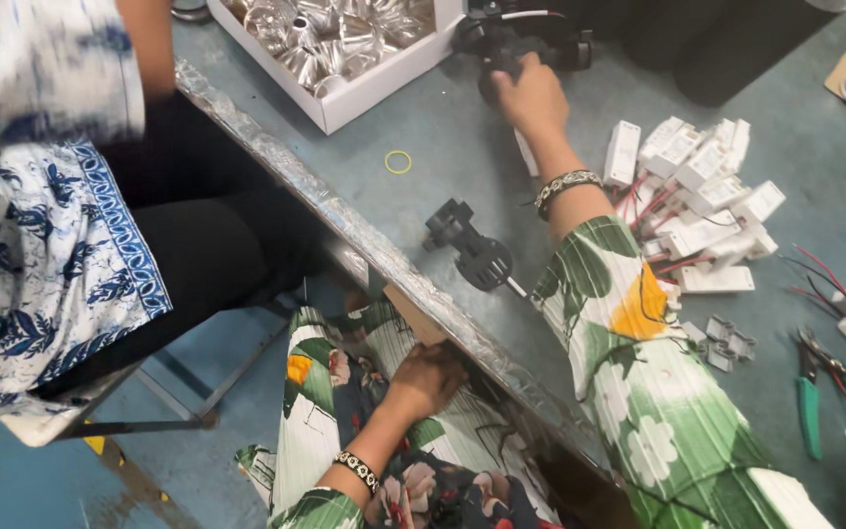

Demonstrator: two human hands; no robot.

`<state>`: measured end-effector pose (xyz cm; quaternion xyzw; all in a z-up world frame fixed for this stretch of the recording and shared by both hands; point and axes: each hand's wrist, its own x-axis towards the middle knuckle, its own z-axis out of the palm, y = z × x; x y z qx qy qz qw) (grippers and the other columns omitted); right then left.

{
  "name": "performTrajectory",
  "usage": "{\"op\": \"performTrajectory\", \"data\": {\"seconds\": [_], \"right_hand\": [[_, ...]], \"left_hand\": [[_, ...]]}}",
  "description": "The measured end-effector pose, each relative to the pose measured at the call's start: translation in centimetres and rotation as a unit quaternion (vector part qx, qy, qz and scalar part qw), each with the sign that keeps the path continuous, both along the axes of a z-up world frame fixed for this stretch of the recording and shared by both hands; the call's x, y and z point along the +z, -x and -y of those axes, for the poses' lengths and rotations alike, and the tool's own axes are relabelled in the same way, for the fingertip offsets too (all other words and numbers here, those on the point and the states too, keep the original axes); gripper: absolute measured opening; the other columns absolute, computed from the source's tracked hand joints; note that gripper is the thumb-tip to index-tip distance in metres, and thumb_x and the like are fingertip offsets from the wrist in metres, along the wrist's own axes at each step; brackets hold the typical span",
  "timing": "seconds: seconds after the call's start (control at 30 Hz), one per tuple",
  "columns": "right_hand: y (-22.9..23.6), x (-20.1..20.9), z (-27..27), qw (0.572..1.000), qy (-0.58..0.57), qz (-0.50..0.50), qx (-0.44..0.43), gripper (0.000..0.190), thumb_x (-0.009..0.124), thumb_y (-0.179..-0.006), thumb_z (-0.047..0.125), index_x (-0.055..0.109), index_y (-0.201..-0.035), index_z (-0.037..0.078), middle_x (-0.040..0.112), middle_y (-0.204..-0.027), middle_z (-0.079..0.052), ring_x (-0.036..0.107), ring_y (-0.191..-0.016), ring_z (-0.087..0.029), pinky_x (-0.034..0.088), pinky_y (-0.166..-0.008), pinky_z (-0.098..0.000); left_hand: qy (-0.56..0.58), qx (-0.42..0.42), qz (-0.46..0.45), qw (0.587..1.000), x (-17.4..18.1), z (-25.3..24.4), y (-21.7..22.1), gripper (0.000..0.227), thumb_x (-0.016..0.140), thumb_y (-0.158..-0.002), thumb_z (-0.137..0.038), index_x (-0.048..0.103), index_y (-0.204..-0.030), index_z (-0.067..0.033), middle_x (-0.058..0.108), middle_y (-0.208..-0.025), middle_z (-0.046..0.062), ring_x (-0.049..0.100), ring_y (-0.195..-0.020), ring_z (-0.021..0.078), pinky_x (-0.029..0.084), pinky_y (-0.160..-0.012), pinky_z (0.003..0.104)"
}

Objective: The person assembles small white electronic devices by stripping red and black wires with pliers, inserting them into terminal blocks, and securing them with a screwdriver. They then attach black plastic mounting brackets to the assembled units.

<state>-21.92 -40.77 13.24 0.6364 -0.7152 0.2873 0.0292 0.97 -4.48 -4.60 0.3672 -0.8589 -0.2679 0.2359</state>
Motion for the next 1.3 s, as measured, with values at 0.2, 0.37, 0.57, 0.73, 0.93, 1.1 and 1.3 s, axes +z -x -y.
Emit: {"op": "performTrajectory", "data": {"seconds": [0.2,0.37,0.57,0.73,0.93,1.1,1.3], "right_hand": [[4.0,4.8,-1.4,0.851,-0.152,0.487,0.124,0.033,0.063,-0.098,0.027,0.06,-0.124,0.006,0.07,-0.112,-0.012,0.071,-0.098,-0.033,0.06,-0.084,-0.0498],[5.6,13.8,-12.7,0.693,-0.108,0.627,0.34,0.013,0.061,-0.113,0.009,0.06,-0.121,0.0,0.066,-0.114,-0.012,0.07,-0.097,-0.024,0.059,-0.086,-0.0414],[2.1,19.3,-38.4,0.727,-0.144,0.585,0.329,0.034,0.057,-0.109,0.033,0.063,-0.11,0.0,0.064,-0.086,-0.008,0.054,-0.057,-0.009,0.04,-0.049,-0.02],[-4.0,10.6,-52.9,0.591,-0.378,0.686,0.192,0.055,0.061,-0.099,0.03,0.054,-0.139,-0.009,0.065,-0.105,-0.02,0.06,-0.064,-0.018,0.047,-0.05,-0.0272],[-3.3,-1.3,-56.1,0.655,-0.398,0.638,0.073,0.052,0.061,-0.099,0.028,0.055,-0.137,-0.006,0.063,-0.112,-0.02,0.058,-0.076,-0.022,0.046,-0.06,-0.0308],[-0.2,-8.8,-55.5,0.741,-0.408,0.533,0.009,0.049,0.061,-0.099,0.027,0.055,-0.136,-0.004,0.061,-0.118,-0.02,0.057,-0.086,-0.024,0.046,-0.068,-0.0339],[1.2,-14.6,-54.9,0.799,-0.433,0.417,-0.02,0.046,0.062,-0.098,0.026,0.056,-0.135,-0.001,0.058,-0.125,-0.02,0.056,-0.098,-0.028,0.045,-0.078,-0.0375]], "left_hand": [[-0.01,-0.007,-0.012,1.0,0.1,0.2,-0.3,0.024,0.062,-0.093,-0.03,0.075,-0.089,-0.011,0.073,-0.097,0.008,0.063,-0.107,0.0287,0.043,-0.095,0.047],[0.046,0.007,-0.028,0.999,-2.4,0.1,0.6,0.024,0.062,-0.091,-0.032,0.077,-0.089,-0.0133,0.074,-0.097,0.009,0.061,-0.108,0.0344,0.042,-0.093,0.052],[-0.04,0.027,0.103,0.993,-3.1,0.4,1.1,0.029,0.058,-0.1,-0.041,0.076,-0.097,-0.018,0.072,-0.108,0.014,0.061,-0.11,0.0343,0.043,-0.101,0.049],[0.032,0.006,-0.02,0.999,-2.3,0.1,0.1,0.023,0.062,-0.09,-0.034,0.076,-0.095,-0.0166,0.075,-0.102,0.008,0.062,-0.108,0.0338,0.042,-0.099,0.053],[0.068,-0.002,0.015,0.998,-1.6,0.0,-0.1,0.021,0.065,-0.09,-0.032,0.077,-0.095,-0.0162,0.073,-0.097,0.011,0.064,-0.101,0.0331,0.045,-0.095,0.049],[0.048,0.016,-0.033,0.998,-0.6,-0.7,-0.2,0.018,0.066,-0.092,-0.028,0.076,-0.089,-0.0128,0.072,-0.088,0.011,0.065,-0.096,0.0327,0.045,-0.093,0.05],[0.026,0.005,-0.046,0.999,0.3,-0.6,-0.4,0.015,0.067,-0.09,-0.025,0.076,-0.089,-0.0128,0.073,-0.092,0.008,0.065,-0.096,0.0293,0.045,-0.095,0.048]]}}
